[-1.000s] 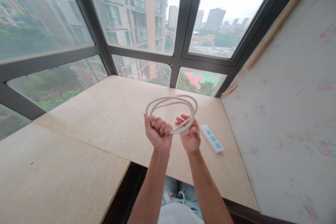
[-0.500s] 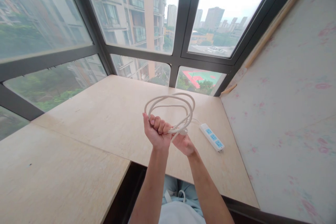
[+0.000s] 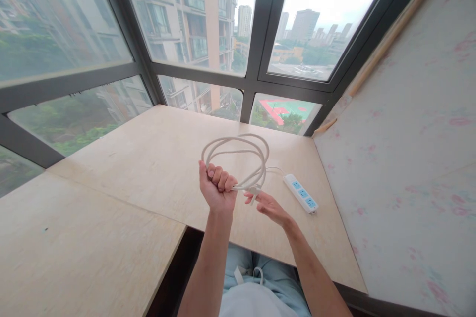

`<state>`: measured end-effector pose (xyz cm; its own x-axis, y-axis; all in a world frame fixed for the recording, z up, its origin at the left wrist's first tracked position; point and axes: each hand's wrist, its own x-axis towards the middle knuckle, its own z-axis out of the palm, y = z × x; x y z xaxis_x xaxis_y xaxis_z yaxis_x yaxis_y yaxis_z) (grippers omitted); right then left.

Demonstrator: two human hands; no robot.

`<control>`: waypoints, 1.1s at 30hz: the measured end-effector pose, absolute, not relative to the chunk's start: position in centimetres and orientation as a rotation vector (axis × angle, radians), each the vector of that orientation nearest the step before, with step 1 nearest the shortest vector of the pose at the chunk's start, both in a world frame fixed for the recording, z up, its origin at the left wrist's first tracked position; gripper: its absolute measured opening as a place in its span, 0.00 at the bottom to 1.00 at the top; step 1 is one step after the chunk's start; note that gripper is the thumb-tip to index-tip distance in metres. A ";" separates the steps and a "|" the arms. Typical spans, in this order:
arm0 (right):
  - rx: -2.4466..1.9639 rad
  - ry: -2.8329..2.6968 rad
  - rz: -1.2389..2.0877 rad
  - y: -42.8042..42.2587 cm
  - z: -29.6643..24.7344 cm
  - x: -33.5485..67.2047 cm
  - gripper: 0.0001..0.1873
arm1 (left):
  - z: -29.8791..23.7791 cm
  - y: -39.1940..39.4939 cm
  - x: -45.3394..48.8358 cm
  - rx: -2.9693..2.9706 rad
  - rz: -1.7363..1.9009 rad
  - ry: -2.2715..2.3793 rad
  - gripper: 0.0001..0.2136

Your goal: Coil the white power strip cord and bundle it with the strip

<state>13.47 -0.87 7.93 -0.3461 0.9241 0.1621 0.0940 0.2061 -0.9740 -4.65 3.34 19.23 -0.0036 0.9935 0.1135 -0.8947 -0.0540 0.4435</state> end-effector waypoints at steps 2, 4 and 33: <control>-1.021 -1.741 1.187 -0.9 7.2 13.4 0.24 | 19.6 3.3 -5.1 0.458 1.568 0.235 0.24; -1.055 -1.757 1.112 -0.9 6.5 13.1 0.20 | 20.0 3.2 -5.5 0.431 1.567 0.197 0.23; -0.679 -0.299 1.243 1.3 14.8 3.9 0.15 | 17.5 3.0 0.2 -0.016 1.671 0.539 0.23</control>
